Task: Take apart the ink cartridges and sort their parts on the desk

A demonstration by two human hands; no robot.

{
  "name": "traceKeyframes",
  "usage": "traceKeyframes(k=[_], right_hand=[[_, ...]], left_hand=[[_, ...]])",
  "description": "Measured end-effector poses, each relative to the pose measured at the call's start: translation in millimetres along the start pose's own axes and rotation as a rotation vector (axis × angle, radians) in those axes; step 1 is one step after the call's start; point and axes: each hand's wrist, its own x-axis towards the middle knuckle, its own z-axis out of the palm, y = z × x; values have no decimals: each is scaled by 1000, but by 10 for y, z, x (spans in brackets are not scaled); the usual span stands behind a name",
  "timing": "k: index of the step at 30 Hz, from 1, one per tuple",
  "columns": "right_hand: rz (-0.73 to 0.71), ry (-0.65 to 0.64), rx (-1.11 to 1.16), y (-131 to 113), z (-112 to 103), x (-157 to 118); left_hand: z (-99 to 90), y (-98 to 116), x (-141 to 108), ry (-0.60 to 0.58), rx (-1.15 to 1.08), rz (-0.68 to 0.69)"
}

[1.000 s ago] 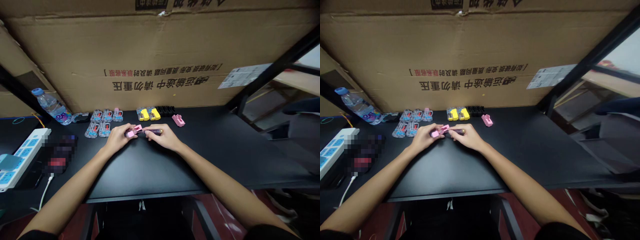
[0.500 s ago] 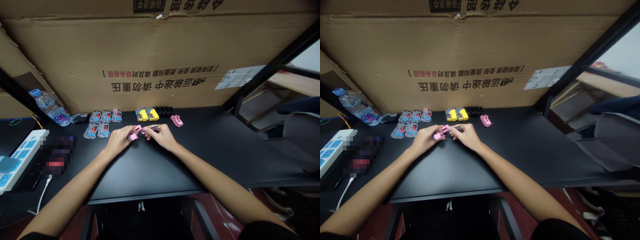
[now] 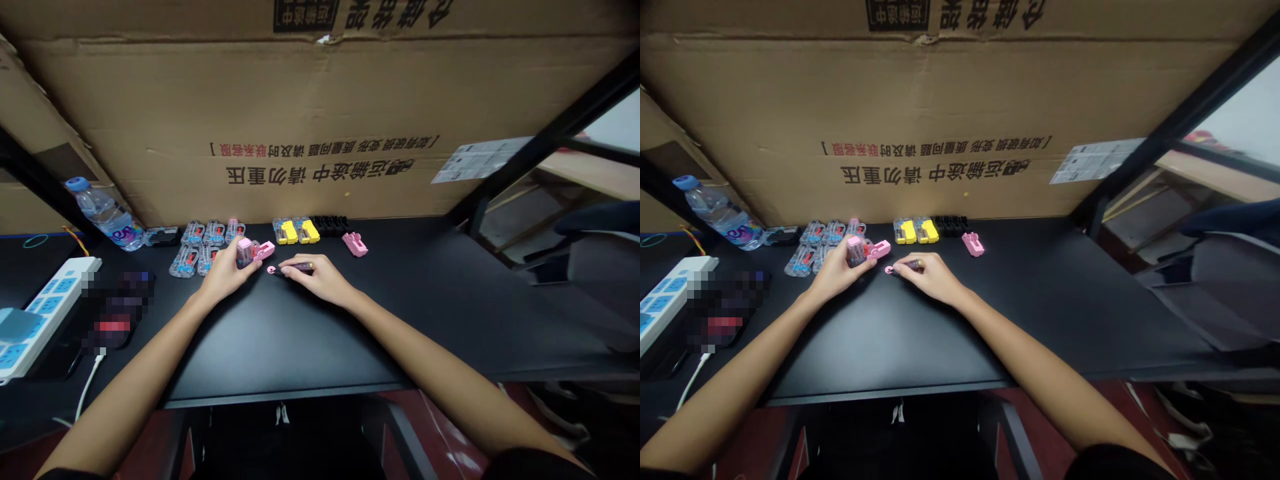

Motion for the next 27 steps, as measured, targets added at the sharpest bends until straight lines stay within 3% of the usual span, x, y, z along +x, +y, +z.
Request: traceKeyframes(k=[8,13,22,27], right_hand=[[74,215,-107,156,-196,8],[47,353,-43,114,-227,25],[-107,192,-49,-39,-183,11],[-147,30,-25,-68,-104,-17]], left_hand=[[81,22,32,47,-435,-177],[72,103,32,7,-561,-246],[48,217,-30,-261,-629,-142],[41,308,-64,-265,-616,-106]])
